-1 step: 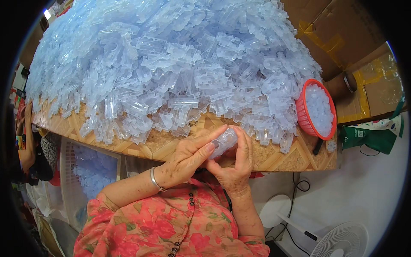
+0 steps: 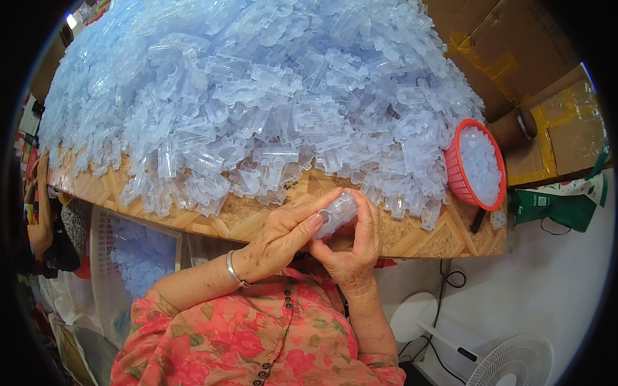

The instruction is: The person repeatedly picks up small translucent plastic components from a large pile on a wooden table, snaps two pieces together by hand, and places the assembled unit into a red basket. The process is continuous and repetitive throughout the clip.

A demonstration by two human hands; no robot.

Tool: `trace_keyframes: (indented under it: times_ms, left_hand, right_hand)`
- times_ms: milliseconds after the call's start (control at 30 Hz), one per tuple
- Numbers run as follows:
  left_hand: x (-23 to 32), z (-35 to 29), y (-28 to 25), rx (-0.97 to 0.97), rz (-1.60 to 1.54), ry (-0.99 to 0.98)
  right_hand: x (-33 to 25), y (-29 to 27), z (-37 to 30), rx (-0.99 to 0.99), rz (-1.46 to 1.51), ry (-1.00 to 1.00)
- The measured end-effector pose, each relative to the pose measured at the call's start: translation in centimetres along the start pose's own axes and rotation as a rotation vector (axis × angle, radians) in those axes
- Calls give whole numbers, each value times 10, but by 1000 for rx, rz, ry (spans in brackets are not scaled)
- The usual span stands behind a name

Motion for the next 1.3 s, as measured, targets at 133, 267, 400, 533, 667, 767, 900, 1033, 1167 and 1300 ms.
trace_keyframes:
  times_ms: [133, 267, 400, 533, 667, 767, 900, 1033, 1167, 1300]
  left_hand:
    - [-2, -1, -1, -28, -18, -109]
    - [6, 2, 0, -130, 149, -7]
    - [10, 4, -1, -198, 219, 35]
    - [7, 4, 2, -244, 49, -98]
    - [11, 1, 1, -263, -174, -246]
    - [2, -2, 1, -257, -340, -318]
    - [-6, -4, 5, -208, -698, -442]
    - [-7, -5, 8, -164, -802, -460]
    - [-4, -4, 7, -175, -757, -455]
    - [-3, -5, 9, -189, -787, -490]
  right_hand:
    - [2, 1, -1, -16, 2, 7]
    - [4, 3, -2, -13, 2, -6]
    - [10, 6, -3, -106, 110, 136]
    - [10, 7, -5, -63, 300, 181]
    - [11, 5, -6, -80, 343, 203]
    - [8, 5, -3, -121, 386, 216]
    - [6, 4, -2, -135, 457, 227]
    - [7, 4, -1, -134, 447, 200]
    - [8, 6, -3, -83, 418, 190]
    - [6, 1, -3, -60, 265, 88]
Point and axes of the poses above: each hand's wrist, its own z-axis towards the middle knuckle, its own y-axis out of the palm, x = y × z, the point moved 7 cm from there along z, towards the middle knuckle, and after that the axes turned 14 degrees about -z, right-handed, at the moved point
